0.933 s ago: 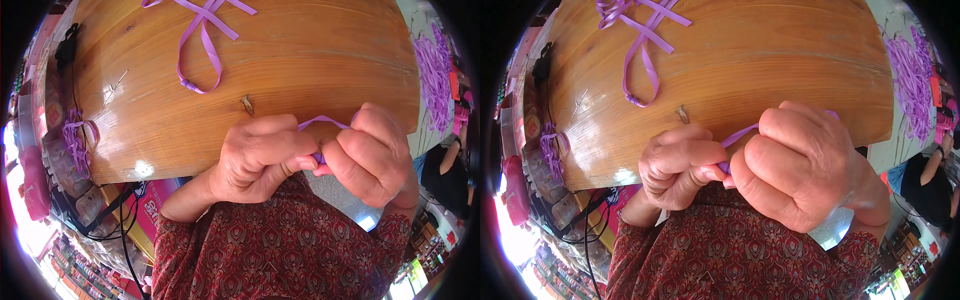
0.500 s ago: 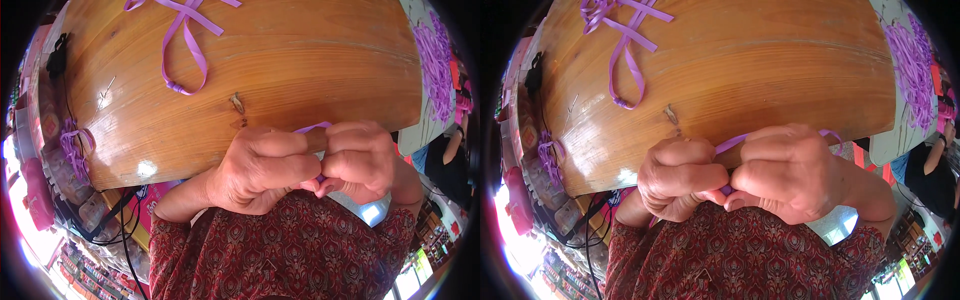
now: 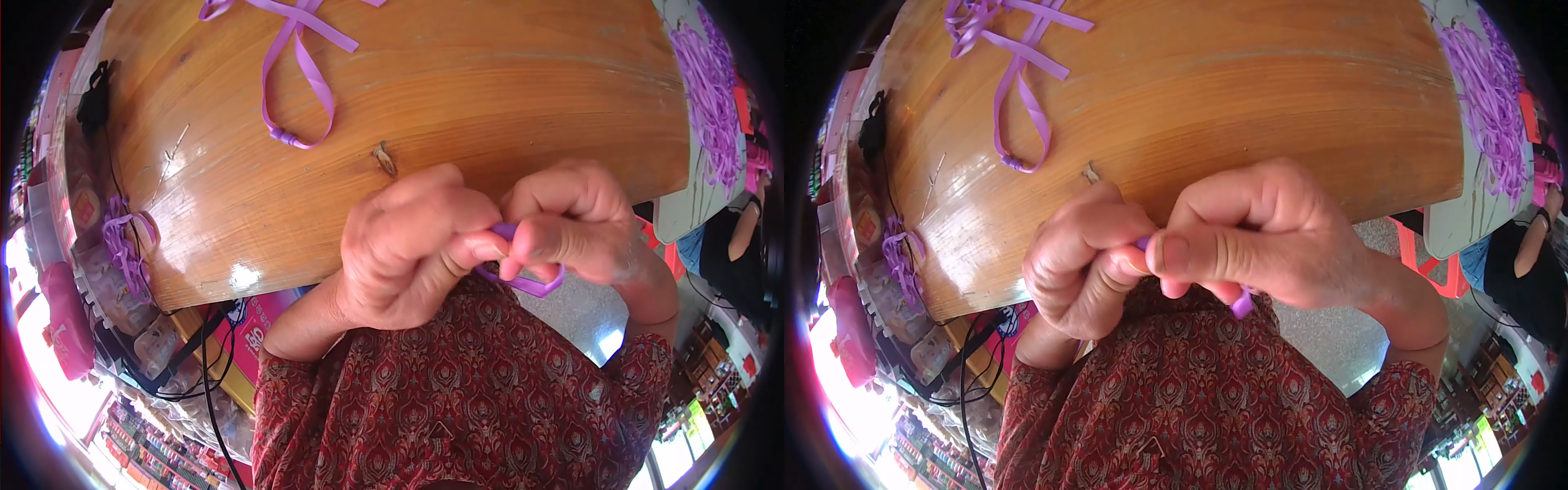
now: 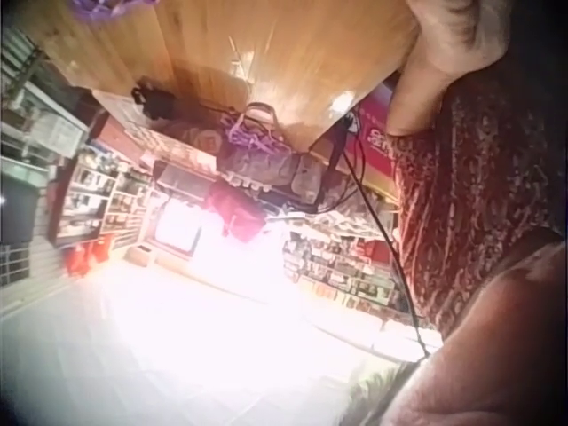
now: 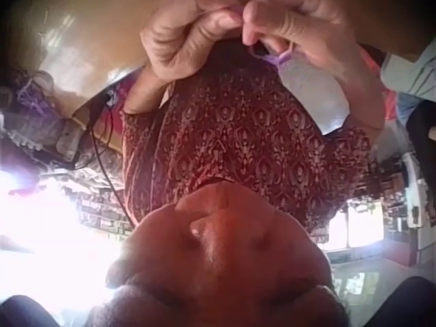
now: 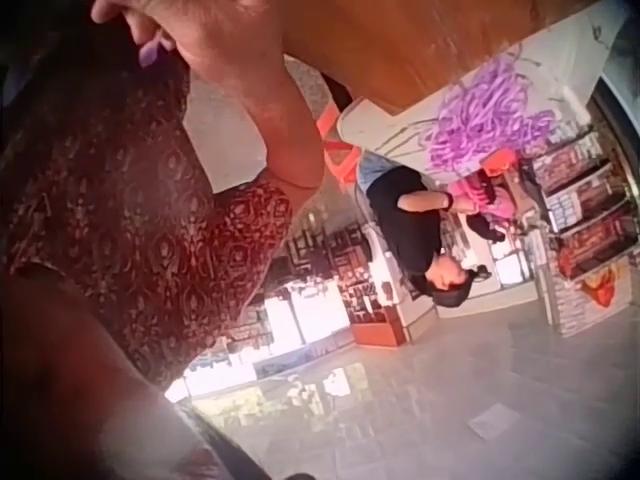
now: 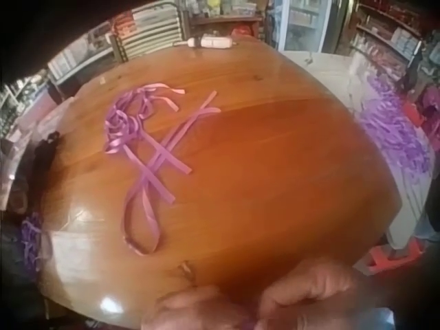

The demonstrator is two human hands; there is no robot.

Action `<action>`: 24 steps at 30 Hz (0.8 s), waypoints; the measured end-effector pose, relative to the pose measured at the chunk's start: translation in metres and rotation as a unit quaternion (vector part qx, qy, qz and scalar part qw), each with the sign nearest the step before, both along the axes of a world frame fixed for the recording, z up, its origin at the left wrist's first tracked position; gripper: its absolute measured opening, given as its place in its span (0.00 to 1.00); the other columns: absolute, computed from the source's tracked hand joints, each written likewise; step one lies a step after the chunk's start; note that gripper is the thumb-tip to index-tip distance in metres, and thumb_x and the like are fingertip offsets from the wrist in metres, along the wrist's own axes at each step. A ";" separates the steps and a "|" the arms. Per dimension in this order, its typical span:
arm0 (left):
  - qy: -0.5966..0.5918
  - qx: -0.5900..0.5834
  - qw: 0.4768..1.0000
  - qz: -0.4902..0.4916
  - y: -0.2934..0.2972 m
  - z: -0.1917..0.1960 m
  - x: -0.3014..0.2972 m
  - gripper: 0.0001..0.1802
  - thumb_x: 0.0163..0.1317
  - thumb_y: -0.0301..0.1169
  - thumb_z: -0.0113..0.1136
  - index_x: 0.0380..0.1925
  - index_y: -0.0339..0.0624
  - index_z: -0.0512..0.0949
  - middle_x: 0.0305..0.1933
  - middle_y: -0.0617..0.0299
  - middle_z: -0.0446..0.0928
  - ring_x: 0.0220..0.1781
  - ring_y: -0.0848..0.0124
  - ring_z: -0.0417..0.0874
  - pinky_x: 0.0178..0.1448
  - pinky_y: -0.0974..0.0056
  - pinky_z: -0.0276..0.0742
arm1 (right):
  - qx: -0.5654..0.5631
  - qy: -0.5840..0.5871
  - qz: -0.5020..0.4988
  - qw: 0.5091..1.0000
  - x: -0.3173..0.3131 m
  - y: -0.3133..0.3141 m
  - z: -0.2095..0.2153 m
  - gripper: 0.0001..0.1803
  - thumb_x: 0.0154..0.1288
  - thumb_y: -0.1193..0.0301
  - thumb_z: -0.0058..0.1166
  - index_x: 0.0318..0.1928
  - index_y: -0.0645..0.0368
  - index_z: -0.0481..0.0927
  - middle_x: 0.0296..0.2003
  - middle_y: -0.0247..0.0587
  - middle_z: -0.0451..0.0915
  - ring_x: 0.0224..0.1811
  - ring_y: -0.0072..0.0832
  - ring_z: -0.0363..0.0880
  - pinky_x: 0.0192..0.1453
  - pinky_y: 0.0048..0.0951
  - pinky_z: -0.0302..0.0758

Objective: The person ties a series of knots in a purple ribbon by hand, pulling the ends to tighten each loop. They repeat this process to create multiple knots along the length of the ribbon.

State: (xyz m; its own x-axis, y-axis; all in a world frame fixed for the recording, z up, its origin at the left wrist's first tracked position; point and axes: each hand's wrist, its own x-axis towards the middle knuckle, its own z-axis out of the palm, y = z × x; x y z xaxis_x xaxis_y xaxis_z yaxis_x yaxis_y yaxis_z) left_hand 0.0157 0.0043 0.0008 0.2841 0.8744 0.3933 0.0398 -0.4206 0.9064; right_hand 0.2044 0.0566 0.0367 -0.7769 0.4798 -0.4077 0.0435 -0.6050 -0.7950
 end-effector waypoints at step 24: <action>-0.076 -0.122 0.989 0.035 -0.001 -0.009 0.006 0.12 0.55 0.23 0.65 0.39 0.36 0.77 0.33 0.63 0.74 0.34 0.76 0.74 0.38 0.72 0.69 | 0.268 0.027 -0.102 0.958 0.027 -0.005 -0.005 0.06 0.60 0.72 0.61 0.32 0.62 0.81 0.24 0.29 0.78 0.27 0.12 0.72 0.30 0.15 0.67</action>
State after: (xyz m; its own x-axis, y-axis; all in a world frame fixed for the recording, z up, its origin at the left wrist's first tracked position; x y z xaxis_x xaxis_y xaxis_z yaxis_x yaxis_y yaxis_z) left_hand 0.0213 0.0034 -0.0081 0.1726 0.9642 0.2015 -0.0841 -0.1894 0.9783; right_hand 0.2318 0.0518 0.0316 -0.6579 0.7527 -0.0227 -0.0813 -0.1009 -0.9916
